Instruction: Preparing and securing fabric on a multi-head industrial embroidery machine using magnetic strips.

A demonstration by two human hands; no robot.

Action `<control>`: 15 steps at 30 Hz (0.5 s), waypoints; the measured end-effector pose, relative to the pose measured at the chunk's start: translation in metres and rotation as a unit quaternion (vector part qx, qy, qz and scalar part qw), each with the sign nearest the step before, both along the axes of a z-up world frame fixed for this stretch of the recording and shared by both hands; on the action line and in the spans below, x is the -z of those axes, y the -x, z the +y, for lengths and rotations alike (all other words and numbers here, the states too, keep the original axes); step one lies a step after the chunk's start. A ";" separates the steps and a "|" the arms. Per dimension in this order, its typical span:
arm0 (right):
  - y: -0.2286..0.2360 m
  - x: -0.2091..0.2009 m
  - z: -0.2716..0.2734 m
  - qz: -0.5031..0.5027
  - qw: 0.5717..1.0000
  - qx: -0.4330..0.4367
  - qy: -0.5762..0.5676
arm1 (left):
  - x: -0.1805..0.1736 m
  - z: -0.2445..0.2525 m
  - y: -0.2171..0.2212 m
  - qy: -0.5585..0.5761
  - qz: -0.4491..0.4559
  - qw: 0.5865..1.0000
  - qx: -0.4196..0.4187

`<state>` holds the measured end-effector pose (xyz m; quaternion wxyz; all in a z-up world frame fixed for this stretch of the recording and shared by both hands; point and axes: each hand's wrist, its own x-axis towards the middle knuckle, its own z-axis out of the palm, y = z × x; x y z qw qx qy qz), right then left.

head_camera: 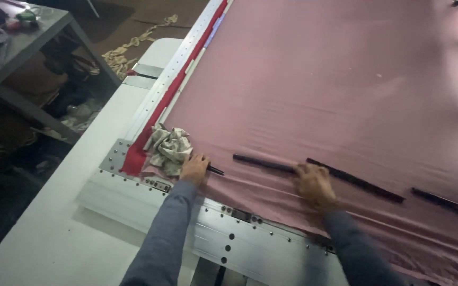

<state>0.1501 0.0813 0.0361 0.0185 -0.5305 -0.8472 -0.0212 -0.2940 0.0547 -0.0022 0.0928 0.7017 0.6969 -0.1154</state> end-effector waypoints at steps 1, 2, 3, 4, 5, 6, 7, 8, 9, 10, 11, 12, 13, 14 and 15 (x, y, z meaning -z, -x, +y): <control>0.018 -0.005 -0.001 0.011 0.997 -0.021 0.074 | -0.010 -0.002 -0.003 0.011 0.013 1.000 0.001; 0.017 0.014 0.008 0.012 0.997 -0.024 0.075 | -0.006 0.003 -0.005 0.013 0.014 1.000 -0.001; 0.016 0.034 0.017 0.010 0.999 0.002 0.052 | -0.001 0.008 -0.007 -0.010 -0.001 1.000 0.019; 0.013 0.053 0.025 0.009 0.999 0.030 0.030 | 0.004 0.014 -0.011 -0.032 -0.016 0.998 0.042; 0.008 0.056 0.030 0.009 0.999 0.029 0.033 | -0.017 0.008 -0.021 -0.030 -0.015 0.999 0.041; -0.003 0.058 0.034 -0.008 0.998 0.053 0.011 | -0.036 0.006 -0.036 -0.063 -0.035 0.996 0.055; -0.015 0.061 0.037 -0.026 0.997 0.077 -0.011 | -0.055 0.003 -0.052 -0.097 -0.055 0.991 0.069; -0.028 0.057 0.036 -0.029 0.996 0.079 -0.007 | -0.031 0.017 -0.058 -0.092 -0.058 0.992 0.070; -0.040 0.053 0.033 -0.031 0.994 0.105 0.002 | -0.008 0.029 -0.065 -0.148 -0.106 0.981 0.067; -0.050 0.047 0.035 -0.032 0.991 0.129 0.008 | 0.013 0.043 -0.069 -0.206 -0.151 0.965 0.061; -0.050 0.043 0.027 -0.033 0.991 0.129 0.010 | 0.043 0.057 -0.079 -0.204 -0.153 0.965 0.061; -0.051 0.037 0.022 -0.028 0.992 0.122 -0.017 | 0.071 0.073 -0.090 -0.342 0.013 0.934 -0.103; -0.052 0.030 0.017 -0.022 0.992 0.115 -0.044 | 0.100 0.089 -0.101 -0.453 0.178 0.834 -0.260; -0.046 0.035 0.015 -0.025 0.992 0.114 -0.043 | 0.063 0.066 -0.083 -0.451 0.177 0.835 -0.261; -0.040 0.039 0.012 -0.023 0.992 0.090 -0.082 | 0.027 0.042 -0.064 -0.372 0.122 0.871 -0.296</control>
